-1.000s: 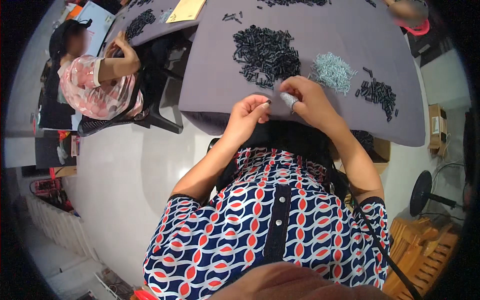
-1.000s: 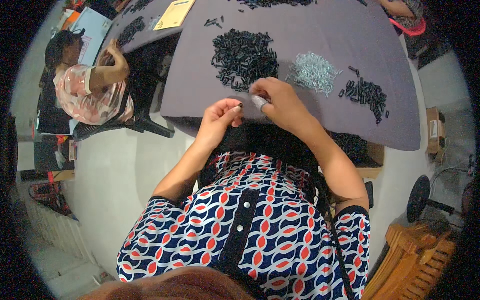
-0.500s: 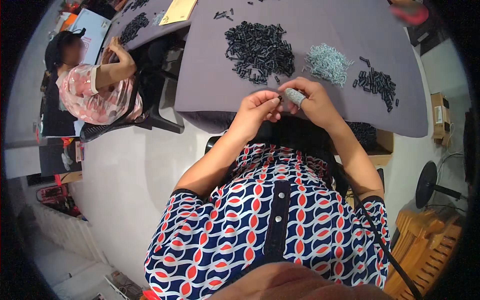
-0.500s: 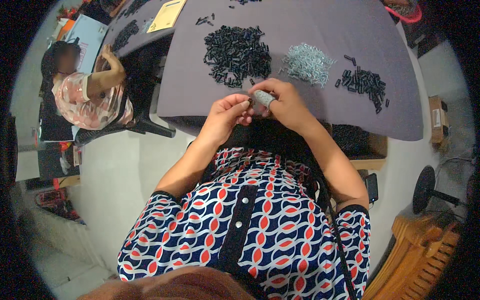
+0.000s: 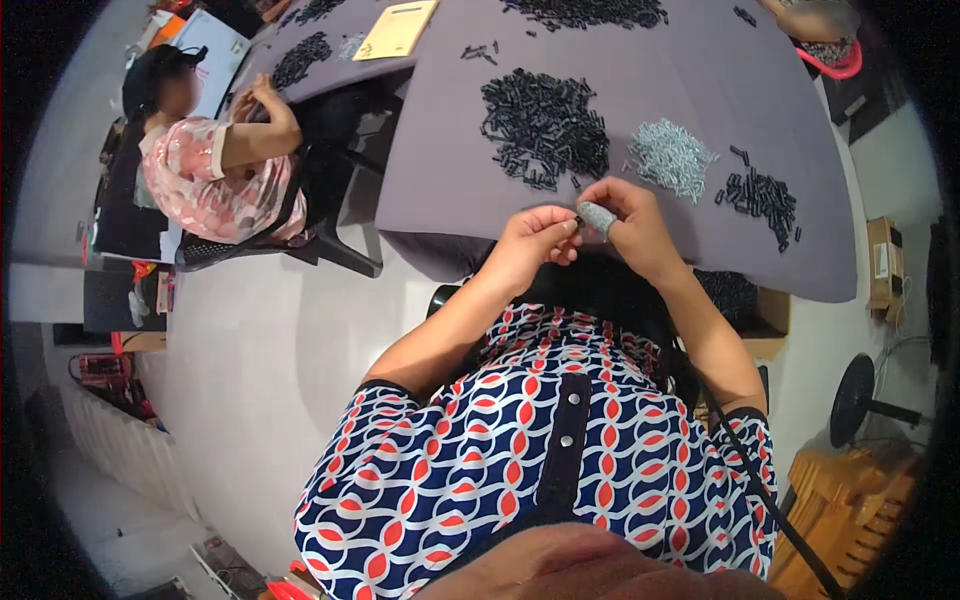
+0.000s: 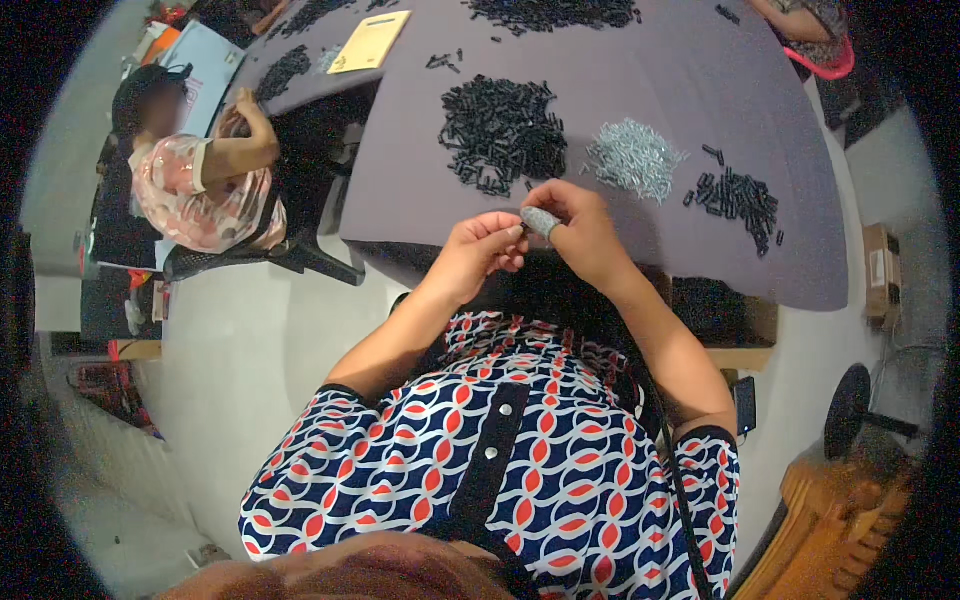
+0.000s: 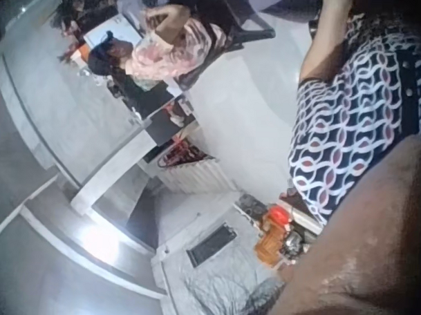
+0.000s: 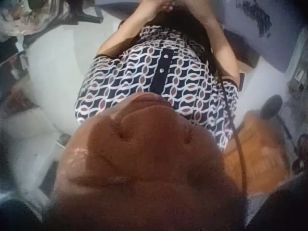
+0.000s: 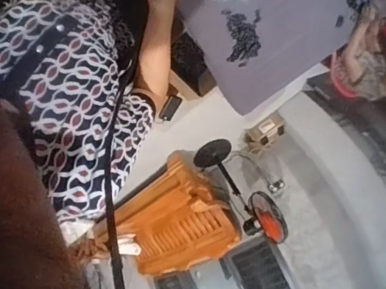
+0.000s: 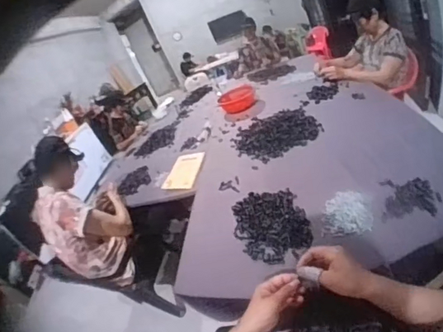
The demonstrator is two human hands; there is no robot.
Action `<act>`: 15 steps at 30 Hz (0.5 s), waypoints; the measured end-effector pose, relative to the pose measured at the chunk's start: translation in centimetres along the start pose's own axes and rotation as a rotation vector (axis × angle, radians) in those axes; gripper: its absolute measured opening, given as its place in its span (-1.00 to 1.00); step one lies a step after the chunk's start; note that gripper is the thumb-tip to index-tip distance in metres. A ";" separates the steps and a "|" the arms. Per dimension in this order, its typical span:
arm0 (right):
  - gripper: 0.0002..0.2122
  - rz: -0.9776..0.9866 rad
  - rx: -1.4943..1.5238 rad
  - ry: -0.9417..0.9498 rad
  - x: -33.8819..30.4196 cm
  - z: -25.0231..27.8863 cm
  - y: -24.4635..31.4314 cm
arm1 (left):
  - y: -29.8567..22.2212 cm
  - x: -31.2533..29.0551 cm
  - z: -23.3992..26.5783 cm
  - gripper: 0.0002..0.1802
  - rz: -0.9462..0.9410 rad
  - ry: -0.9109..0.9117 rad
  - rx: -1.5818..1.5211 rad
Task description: The person assembles components by repeatedly picking up small plastic pieces and inserting metal pins into them by hand.
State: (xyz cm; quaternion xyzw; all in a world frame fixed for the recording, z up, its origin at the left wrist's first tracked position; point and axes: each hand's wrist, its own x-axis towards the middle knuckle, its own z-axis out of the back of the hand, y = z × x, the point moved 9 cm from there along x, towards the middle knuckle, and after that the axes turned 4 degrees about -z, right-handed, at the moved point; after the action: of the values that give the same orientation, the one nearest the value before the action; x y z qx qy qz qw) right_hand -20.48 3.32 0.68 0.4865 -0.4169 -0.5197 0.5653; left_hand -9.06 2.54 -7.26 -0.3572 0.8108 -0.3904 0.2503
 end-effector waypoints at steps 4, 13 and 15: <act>-0.91 0.073 -0.019 -0.036 0.1 0.0 0.6 | -0.2 0.0 -0.3 -0.84 -0.022 0.030 -0.103; -0.92 0.037 -0.023 0.023 0.2 -0.8 0.8 | 0.4 -0.3 0.0 -0.86 0.039 0.035 -0.249; -0.91 0.043 0.001 0.032 0.4 -0.6 0.1 | 0.8 -0.1 0.3 -0.86 0.064 0.028 -0.301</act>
State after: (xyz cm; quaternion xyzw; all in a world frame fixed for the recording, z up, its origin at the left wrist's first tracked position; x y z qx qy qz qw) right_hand -19.81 2.95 0.70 0.4862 -0.4182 -0.4993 0.5826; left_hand -9.10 2.86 -8.08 -0.3589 0.8746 -0.2613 0.1949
